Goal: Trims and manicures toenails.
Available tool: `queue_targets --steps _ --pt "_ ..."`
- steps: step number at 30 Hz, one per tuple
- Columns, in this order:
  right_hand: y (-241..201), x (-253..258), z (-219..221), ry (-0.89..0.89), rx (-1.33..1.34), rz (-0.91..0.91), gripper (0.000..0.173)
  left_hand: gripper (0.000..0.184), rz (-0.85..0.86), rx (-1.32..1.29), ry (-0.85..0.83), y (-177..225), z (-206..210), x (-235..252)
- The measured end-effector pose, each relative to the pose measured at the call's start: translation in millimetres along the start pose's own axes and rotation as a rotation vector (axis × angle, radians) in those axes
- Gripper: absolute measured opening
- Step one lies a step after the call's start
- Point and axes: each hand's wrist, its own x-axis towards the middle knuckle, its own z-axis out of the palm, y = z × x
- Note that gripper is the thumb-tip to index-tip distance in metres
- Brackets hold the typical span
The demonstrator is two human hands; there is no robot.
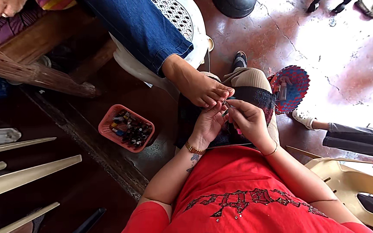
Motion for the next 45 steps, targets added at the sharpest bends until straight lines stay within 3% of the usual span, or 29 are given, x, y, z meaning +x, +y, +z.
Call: queue_targets --steps 7,17,27,34,39,45 --pt "7.0 1.8 4.7 0.049 -0.411 -0.312 0.025 0.01 0.016 -0.002 -0.035 -0.3 -3.7 1.4" --pt "13.3 1.9 4.9 0.03 -0.656 -0.462 0.027 0.006 0.012 0.001 -0.023 -1.3 -4.1 1.9" --pt "-3.2 -3.0 11.5 0.05 -0.445 -0.243 0.027 0.01 0.035 0.067 -0.005 -2.2 0.0 0.9" --pt "-8.6 0.6 8.8 0.016 -0.533 -0.292 0.026 0.016 0.032 0.074 0.004 -1.6 -0.5 -0.2" --pt "-12.4 -0.5 5.6 0.008 -0.327 -0.121 0.024 0.011 0.03 0.108 -0.002 -2.6 -3.0 -0.3" --pt "-17.0 1.9 8.3 -0.009 -0.304 -0.06 0.022 0.012 0.027 0.128 0.015 -1.9 -3.9 -1.5"
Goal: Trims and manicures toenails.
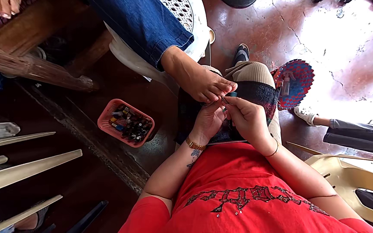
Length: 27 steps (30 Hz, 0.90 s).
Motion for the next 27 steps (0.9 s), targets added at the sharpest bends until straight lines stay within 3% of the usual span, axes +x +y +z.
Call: queue_targets --steps 9,15,20,27 --pt "11.5 -2.4 0.8 0.019 -0.279 -0.288 0.026 0.012 0.023 -0.072 -0.022 -0.2 2.7 -0.5" --pt "7.5 -3.4 -0.1 0.021 -0.005 -0.072 0.024 0.012 0.016 -0.033 -0.022 -0.5 0.5 -0.5" --pt "-0.5 -1.0 0.9 0.0 -0.028 -0.011 0.022 0.017 0.009 0.011 -0.004 -0.2 0.1 -1.0" --pt "5.6 -4.1 1.6 0.004 -0.289 -0.236 0.026 0.019 0.033 -0.032 -0.031 -0.5 2.3 -2.0"
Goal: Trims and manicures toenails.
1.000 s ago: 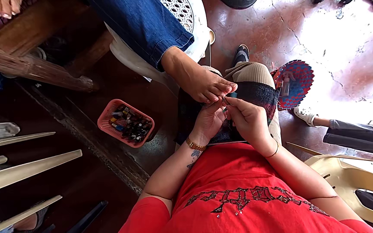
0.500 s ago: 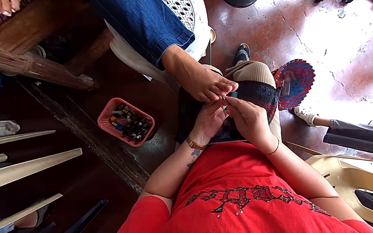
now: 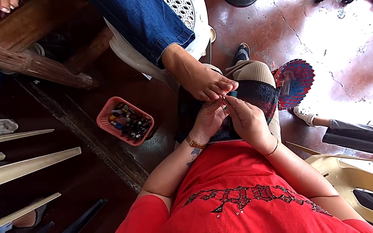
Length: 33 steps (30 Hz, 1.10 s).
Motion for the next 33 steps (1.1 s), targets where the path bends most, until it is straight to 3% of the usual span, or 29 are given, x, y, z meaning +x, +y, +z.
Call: queue_targets --steps 7,12,15,22,28,33 --pt "9.2 -1.6 0.3 0.012 -0.081 -0.095 0.026 0.017 -0.014 -0.023 0.033 0.3 2.0 0.7" --pt "4.2 -0.1 -2.6 -0.01 0.359 0.192 0.023 0.02 -0.017 0.031 0.02 0.8 0.9 0.4" --pt "1.2 2.6 -4.6 -0.036 0.482 0.298 0.022 0.018 -0.015 0.043 0.034 1.6 0.7 -0.3" --pt "2.5 0.3 -0.9 0.0 0.16 0.056 0.025 0.017 -0.024 0.01 0.035 1.5 0.7 -1.1" --pt "-0.3 1.1 -2.5 -0.027 0.553 0.338 0.022 0.014 0.0 0.125 0.003 -0.8 -4.5 -0.3" --pt "0.8 1.6 -2.8 -0.03 0.456 0.258 0.021 0.016 -0.012 0.092 0.014 -0.4 -3.2 -0.7"
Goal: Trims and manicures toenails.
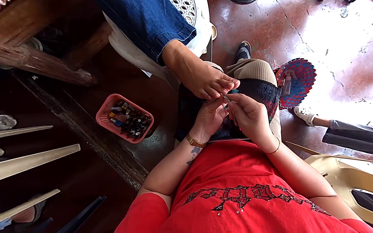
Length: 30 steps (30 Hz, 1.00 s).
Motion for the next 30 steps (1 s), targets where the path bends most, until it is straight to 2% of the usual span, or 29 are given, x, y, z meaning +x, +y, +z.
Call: queue_targets --steps 2,9,11,14,16,18,23,26,28,30 --pt "1.8 -0.8 -1.0 -0.003 -0.031 -0.037 0.023 0.015 0.002 -0.017 0.002 0.3 0.1 -0.1" --pt "1.6 0.7 -1.5 -0.023 0.194 0.101 0.021 0.01 -0.001 0.044 0.005 0.5 0.8 -1.8" --pt "1.6 0.1 -2.0 0.005 0.151 0.039 0.021 0.008 -0.011 0.011 -0.015 0.3 0.2 -2.2" --pt "0.2 3.2 -3.3 0.062 -0.029 -0.172 0.022 0.01 -0.022 -0.074 -0.007 1.5 2.4 -2.6" --pt "-1.9 8.9 -5.5 0.026 -0.156 -0.257 0.028 0.012 -0.016 -0.109 -0.011 3.9 7.9 -5.7" --pt "-0.6 12.5 -6.8 -0.062 -0.187 -0.243 0.036 0.016 -0.003 -0.138 -0.009 6.6 14.5 -9.6" --pt "10.7 7.2 -21.0 -0.245 0.04 -0.144 0.035 0.018 -0.013 -0.066 0.181 17.2 34.0 -15.8" --pt "19.2 0.8 -22.8 -0.122 0.239 -0.13 0.016 0.014 -0.055 -0.028 0.272 20.2 38.7 -17.6" --pt "16.2 4.4 -16.8 -0.049 0.394 -0.183 0.013 0.014 -0.057 -0.018 0.317 20.8 40.8 -18.5" --pt "4.3 16.0 -8.0 -0.083 0.493 -0.269 0.014 0.015 -0.038 0.001 0.322 19.8 42.1 -20.2"
